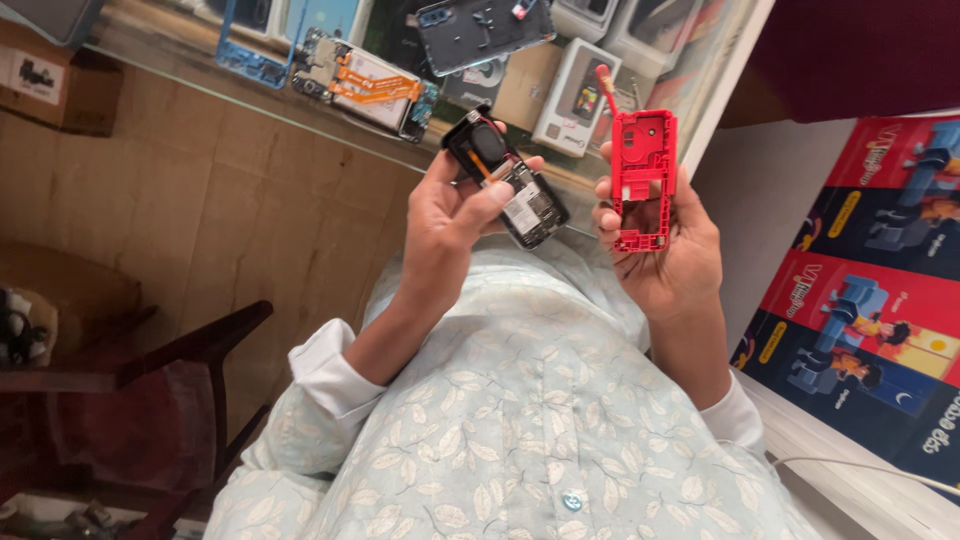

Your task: The person disassembles a black smartphone, removes internal components, and places them into a red phone casing. They then use a screwdriver to tighten screws on the red casing and a black back cover.

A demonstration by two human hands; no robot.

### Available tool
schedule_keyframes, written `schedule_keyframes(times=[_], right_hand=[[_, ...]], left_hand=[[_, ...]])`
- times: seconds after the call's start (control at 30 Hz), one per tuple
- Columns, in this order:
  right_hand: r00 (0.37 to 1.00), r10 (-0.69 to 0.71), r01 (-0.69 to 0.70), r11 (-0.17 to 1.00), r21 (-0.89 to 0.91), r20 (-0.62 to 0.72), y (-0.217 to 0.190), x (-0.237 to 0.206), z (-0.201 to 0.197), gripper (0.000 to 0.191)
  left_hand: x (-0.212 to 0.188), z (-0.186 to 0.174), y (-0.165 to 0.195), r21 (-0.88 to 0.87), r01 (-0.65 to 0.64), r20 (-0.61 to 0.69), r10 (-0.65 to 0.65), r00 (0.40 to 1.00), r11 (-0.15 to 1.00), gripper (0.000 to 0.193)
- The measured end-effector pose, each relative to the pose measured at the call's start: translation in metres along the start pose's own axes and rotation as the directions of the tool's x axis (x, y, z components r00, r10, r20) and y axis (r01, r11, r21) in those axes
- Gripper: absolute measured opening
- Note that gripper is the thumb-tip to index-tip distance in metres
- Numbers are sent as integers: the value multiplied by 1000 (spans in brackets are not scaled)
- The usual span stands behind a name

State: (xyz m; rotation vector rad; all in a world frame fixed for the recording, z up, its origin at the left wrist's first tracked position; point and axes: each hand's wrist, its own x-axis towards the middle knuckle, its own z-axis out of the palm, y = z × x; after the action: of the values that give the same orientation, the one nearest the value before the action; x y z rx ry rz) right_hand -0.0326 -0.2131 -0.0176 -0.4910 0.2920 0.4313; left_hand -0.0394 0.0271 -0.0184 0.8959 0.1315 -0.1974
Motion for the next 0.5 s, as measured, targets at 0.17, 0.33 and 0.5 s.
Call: schedule_keyframes(times=[0.17,0.33,0.5], right_hand=[[998,36,-39,998,50,55,-2,-18,18,73],[978,75,-70,997,-29,197,-1,-68,54,74],[831,219,-10,925,-380,511,-10,-93,84,73]], left_hand=[[-3,0,8,-85,16,20,-15,1000,996,50],[-5,3,7,-138,28,24,-25,999,990,50],[-11,7,11,-179,61,111,-41,993,982,61]])
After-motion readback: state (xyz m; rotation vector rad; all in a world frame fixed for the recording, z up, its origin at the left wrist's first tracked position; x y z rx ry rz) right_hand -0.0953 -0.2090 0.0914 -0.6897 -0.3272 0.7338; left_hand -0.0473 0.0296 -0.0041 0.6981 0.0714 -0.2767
